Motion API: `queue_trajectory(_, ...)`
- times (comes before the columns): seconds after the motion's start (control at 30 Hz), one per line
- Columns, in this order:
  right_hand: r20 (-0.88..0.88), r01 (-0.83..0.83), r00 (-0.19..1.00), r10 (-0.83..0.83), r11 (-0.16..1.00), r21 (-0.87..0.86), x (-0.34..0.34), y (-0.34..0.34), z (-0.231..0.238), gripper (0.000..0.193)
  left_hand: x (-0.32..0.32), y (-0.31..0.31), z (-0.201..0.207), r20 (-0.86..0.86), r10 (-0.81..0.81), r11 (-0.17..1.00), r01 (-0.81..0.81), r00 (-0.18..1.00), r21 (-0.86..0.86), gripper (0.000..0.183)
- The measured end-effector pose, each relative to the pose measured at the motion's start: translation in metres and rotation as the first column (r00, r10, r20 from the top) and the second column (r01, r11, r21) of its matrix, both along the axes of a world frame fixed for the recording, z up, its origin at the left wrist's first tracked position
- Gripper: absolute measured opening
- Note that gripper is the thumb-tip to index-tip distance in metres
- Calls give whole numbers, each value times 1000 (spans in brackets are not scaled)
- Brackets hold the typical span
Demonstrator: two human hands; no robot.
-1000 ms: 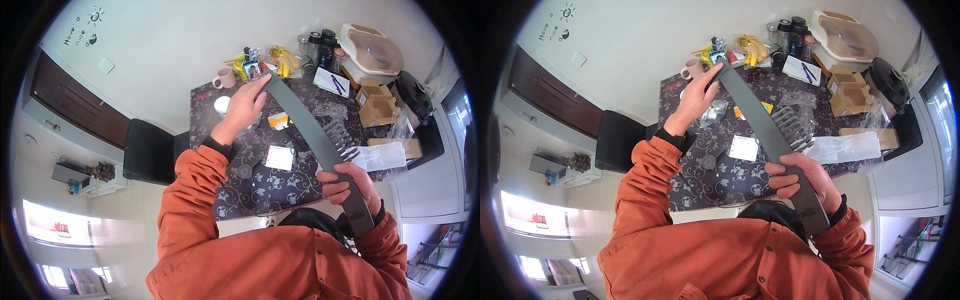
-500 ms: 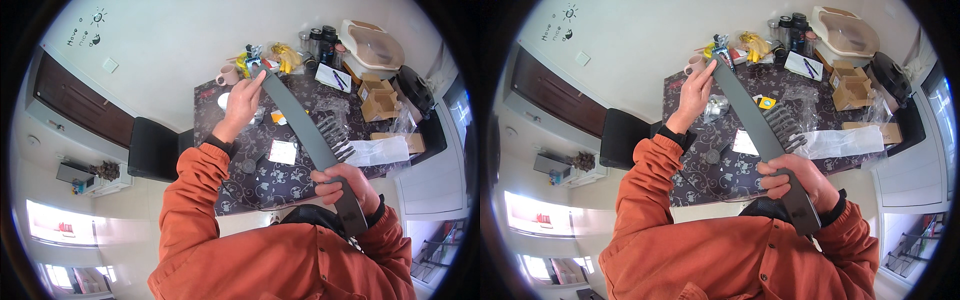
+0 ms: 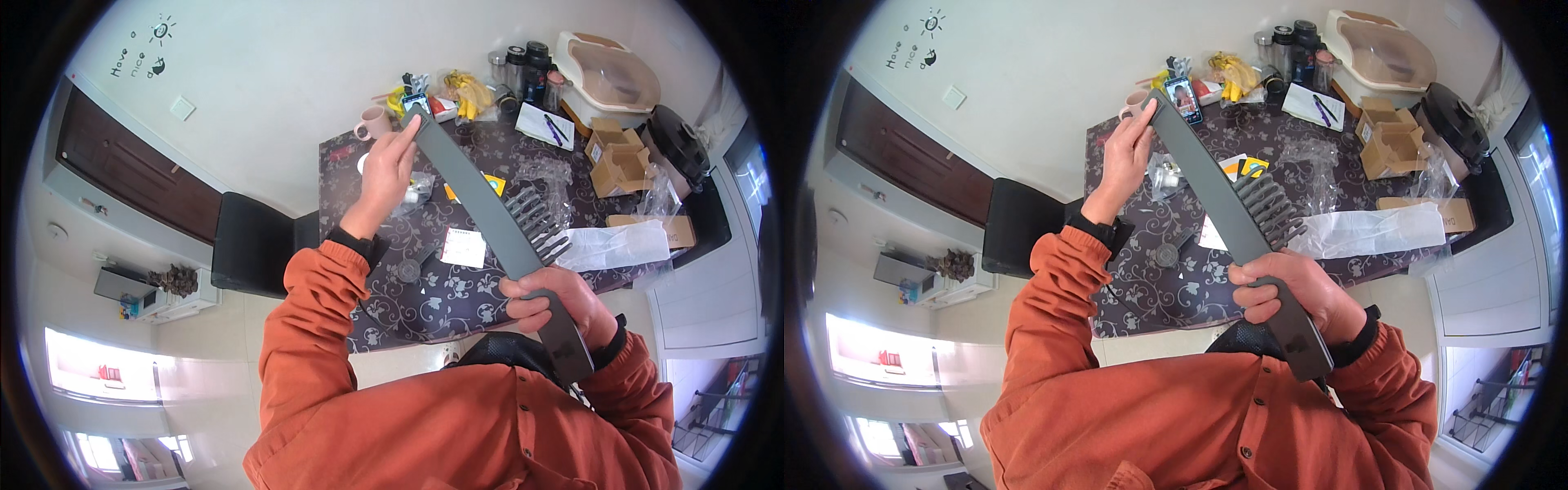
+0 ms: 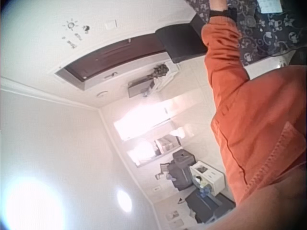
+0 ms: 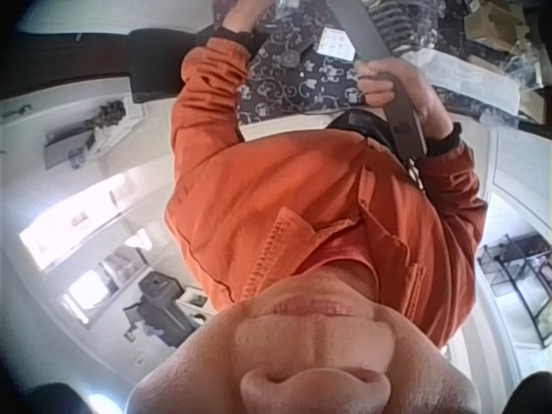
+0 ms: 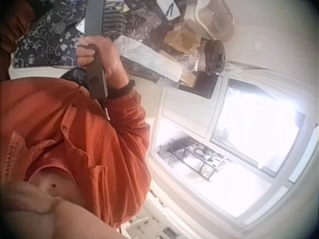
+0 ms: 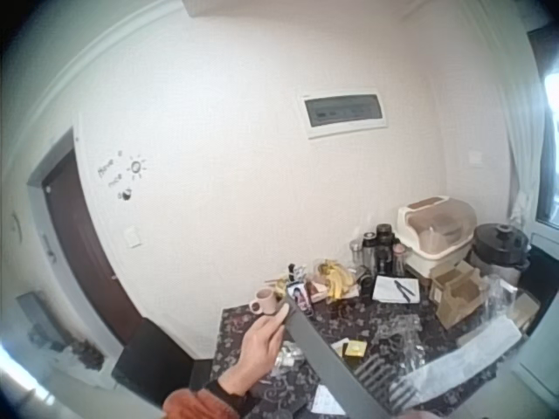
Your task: The person repeatedly attaches and detaches a circular plastic component onto a long grey plastic bar with a ribbed section. They rotate the bar to inspect the fit and alignment, then reattach the circular piece multiple times. The person also briefly handles a small rectangular plastic piece and a plastic bag.
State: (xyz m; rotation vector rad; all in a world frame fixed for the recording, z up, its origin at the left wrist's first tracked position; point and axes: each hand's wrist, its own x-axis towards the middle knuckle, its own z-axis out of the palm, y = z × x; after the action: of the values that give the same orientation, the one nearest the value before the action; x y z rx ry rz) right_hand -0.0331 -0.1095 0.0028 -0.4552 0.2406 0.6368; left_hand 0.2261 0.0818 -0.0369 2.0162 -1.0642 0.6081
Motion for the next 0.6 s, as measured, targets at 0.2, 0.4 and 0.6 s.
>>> queue_trajectory(0.2,-29,29,999,-30,998,-48,3,3,3,6,11,7,-7,-96,-115,993,112,989,-40,46)
queue_trajectory(0.4,151,-6,986,64,934,-358,2,9,1,12,7,7,-15,-238,-154,974,107,959,-200,59)
queue_trajectory(0.6,385,161,910,152,727,-667,5,10,-12,15,10,-2,-8,-263,-257,884,117,930,-452,60)
